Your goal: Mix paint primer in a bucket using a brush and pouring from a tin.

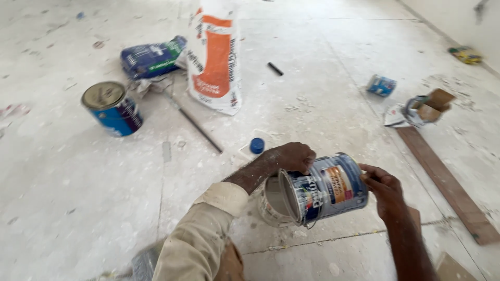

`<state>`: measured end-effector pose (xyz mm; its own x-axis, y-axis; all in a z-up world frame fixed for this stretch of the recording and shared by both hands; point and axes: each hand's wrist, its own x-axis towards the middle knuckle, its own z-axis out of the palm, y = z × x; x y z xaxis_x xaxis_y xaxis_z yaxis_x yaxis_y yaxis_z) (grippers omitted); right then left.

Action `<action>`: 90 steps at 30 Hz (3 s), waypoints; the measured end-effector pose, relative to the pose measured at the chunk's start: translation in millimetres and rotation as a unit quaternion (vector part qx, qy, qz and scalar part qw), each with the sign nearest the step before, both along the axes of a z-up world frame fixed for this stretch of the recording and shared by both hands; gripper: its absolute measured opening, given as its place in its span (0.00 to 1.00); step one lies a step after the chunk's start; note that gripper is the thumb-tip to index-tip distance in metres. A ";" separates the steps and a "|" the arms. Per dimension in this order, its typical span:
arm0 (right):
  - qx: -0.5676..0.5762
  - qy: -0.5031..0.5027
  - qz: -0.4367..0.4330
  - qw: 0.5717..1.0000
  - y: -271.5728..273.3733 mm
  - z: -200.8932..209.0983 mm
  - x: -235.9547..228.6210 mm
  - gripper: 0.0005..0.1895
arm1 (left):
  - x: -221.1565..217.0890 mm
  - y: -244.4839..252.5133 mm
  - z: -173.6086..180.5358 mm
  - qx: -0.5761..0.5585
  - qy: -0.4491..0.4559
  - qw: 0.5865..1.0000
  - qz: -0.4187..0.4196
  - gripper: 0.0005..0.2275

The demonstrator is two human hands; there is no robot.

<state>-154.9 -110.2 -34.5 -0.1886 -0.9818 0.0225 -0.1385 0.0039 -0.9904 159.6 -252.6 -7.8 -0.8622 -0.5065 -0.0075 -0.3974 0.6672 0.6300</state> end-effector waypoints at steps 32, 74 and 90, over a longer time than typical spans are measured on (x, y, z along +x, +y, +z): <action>-0.047 0.188 -0.046 0.980 11.9 43.6 55.8 0.21 | -42.2 -17.0 -62.3 -0.161 -0.021 0.986 0.038 0.12; -0.002 0.604 -0.077 0.793 22.5 55.0 188.8 0.69 | 14.2 44.9 42.6 -0.259 -0.173 0.950 0.020 0.40; 0.029 0.634 -0.080 0.769 15.2 58.0 193.3 0.60 | 142.1 104.7 -197.3 0.458 0.178 0.824 0.281 0.24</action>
<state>38.4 -95.0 23.5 -0.1694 -0.9548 0.2443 -0.9854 0.1600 -0.0582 301.7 -147.9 -205.0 -0.5236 -0.7491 -0.4058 -0.1619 -0.3801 0.9107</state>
